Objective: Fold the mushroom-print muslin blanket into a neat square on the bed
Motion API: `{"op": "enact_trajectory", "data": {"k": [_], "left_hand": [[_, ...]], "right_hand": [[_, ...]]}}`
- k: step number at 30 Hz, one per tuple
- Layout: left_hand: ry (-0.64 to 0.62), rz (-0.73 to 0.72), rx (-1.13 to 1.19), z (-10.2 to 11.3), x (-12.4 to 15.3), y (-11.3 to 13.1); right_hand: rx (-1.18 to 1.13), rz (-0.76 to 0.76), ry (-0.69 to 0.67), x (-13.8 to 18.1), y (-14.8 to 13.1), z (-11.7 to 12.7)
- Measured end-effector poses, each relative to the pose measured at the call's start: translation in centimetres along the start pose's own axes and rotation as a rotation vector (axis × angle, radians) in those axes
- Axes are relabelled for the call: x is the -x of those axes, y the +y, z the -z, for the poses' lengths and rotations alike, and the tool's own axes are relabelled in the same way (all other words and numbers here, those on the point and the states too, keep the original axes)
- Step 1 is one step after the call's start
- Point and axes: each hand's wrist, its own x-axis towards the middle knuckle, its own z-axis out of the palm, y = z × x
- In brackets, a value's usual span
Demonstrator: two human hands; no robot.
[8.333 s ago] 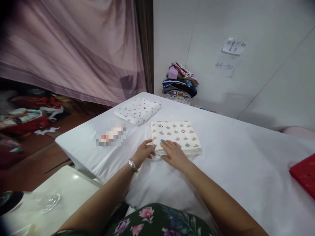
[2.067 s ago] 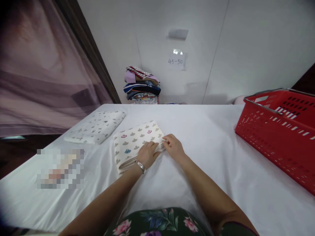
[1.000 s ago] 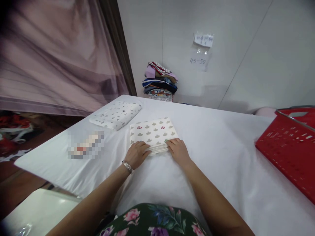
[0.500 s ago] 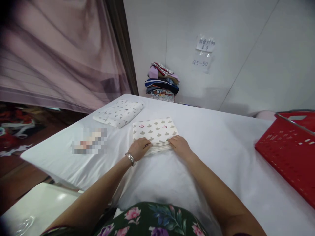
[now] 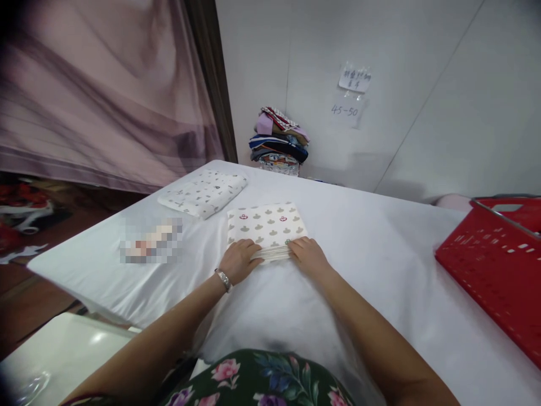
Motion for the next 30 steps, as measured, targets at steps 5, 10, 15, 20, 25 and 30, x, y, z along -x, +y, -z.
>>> {"op": "enact_trajectory", "data": {"k": [5,10,15,20,25,30], "left_hand": [[-0.046,0.009,-0.030,0.2,-0.6,0.1],[-0.030,0.050,-0.042,0.2,-0.8,0.3],[-0.025,0.058,-0.025,0.0,-0.8,0.2],[0.010,0.021,0.037,-0.2,-0.5,-0.3],[0.029,0.051,0.004,0.0,-0.5,0.3],[0.048,0.077,-0.044,0.0,-1.4,1.6]], "right_hand": [[0.073,0.007,-0.102,-0.8,-0.3,0.9],[0.112,0.002,-0.122,-1.4,-0.6,0.9],[0.134,0.044,-0.076,-1.4,-0.6,0.4],[0.099,0.070,0.051,-0.9,0.0,0.0],[0.003,0.082,0.142,-0.5,0.7,-0.5],[-0.064,0.080,0.130,-0.4,1.2,-0.7]]}}
